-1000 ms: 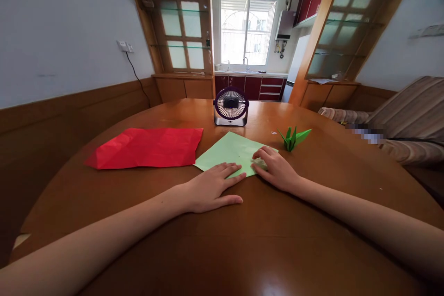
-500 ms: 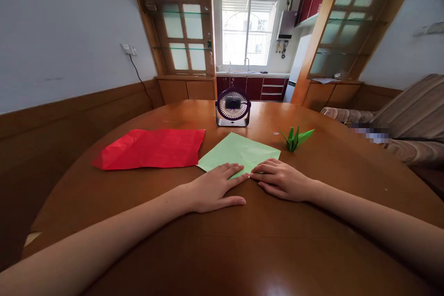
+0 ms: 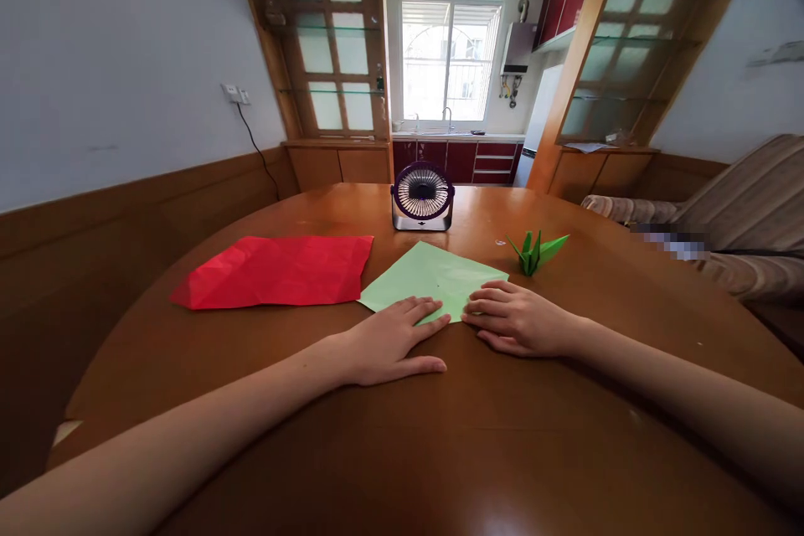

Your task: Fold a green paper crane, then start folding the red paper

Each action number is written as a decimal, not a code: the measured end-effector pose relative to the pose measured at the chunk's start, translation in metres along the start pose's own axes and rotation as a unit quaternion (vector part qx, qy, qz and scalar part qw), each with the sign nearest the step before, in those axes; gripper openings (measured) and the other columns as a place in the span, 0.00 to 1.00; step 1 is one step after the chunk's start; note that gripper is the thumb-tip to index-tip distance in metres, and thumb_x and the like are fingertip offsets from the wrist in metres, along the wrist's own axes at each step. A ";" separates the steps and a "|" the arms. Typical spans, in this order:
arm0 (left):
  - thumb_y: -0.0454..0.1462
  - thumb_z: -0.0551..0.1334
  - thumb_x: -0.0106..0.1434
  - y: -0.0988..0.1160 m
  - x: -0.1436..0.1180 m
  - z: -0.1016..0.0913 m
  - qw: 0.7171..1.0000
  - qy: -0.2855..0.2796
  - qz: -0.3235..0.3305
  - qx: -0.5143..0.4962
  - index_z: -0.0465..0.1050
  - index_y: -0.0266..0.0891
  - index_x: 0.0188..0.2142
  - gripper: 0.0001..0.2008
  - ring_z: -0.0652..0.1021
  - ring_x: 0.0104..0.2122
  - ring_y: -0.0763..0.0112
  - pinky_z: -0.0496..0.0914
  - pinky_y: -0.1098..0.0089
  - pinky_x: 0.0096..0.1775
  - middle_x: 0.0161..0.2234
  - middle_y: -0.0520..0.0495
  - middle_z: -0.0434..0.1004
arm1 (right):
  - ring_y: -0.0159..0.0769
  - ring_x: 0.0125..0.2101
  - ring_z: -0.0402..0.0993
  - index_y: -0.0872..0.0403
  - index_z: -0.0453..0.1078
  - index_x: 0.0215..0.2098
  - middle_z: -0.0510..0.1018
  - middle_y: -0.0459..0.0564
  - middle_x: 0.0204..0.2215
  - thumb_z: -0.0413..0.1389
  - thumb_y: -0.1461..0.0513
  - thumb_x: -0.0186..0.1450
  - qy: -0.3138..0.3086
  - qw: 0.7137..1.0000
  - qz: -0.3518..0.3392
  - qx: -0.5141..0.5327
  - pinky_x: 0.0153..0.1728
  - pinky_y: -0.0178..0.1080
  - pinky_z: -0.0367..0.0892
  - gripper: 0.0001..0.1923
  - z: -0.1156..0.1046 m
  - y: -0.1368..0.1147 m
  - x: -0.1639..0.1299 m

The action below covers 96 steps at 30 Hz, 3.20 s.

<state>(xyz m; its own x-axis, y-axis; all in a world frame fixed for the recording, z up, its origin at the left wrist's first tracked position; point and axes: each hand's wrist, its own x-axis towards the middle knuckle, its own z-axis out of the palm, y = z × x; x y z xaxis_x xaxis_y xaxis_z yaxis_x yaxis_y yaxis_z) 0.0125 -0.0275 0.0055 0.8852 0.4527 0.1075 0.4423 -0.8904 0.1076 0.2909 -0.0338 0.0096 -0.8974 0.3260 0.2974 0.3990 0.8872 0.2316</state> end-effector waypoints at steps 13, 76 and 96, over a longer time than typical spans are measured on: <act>0.58 0.48 0.66 -0.001 -0.001 0.000 1.000 -0.001 -0.002 -0.002 0.54 0.39 0.66 0.36 0.58 0.64 0.49 0.55 0.53 0.61 0.66 0.36 0.53 | 0.41 0.48 0.71 0.54 0.72 0.44 0.78 0.52 0.38 0.51 0.64 0.68 0.034 0.999 -0.003 0.029 0.48 0.46 0.68 0.10 -0.008 0.020 -0.030; 0.29 0.47 0.71 -0.023 0.007 -0.001 0.939 0.126 0.183 0.262 0.68 0.33 0.50 0.15 0.77 0.37 0.66 0.70 0.66 0.39 0.36 0.42 0.78 | 0.39 0.47 0.75 0.52 0.70 0.54 0.78 0.55 0.46 0.49 0.62 0.70 0.133 0.961 0.130 0.203 0.49 0.45 0.69 0.16 0.010 0.008 -0.005; 0.47 0.49 0.71 -0.007 0.017 0.005 0.957 0.144 -0.110 0.225 0.77 0.35 0.39 0.23 0.76 0.39 0.57 0.67 0.60 0.38 0.34 0.40 0.79 | 0.36 0.32 0.72 0.57 0.71 0.52 0.78 0.54 0.31 0.47 0.61 0.71 0.079 0.974 0.107 0.182 0.35 0.39 0.67 0.16 0.001 -0.019 0.008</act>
<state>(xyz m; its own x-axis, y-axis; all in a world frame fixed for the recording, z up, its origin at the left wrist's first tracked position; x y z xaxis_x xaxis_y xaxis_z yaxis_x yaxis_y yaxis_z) 0.0250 -0.0141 0.0016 0.7162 0.5682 0.4053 0.6877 -0.6736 -0.2708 0.2757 -0.0478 0.0065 -0.7490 0.4873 0.4489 0.4551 0.8708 -0.1861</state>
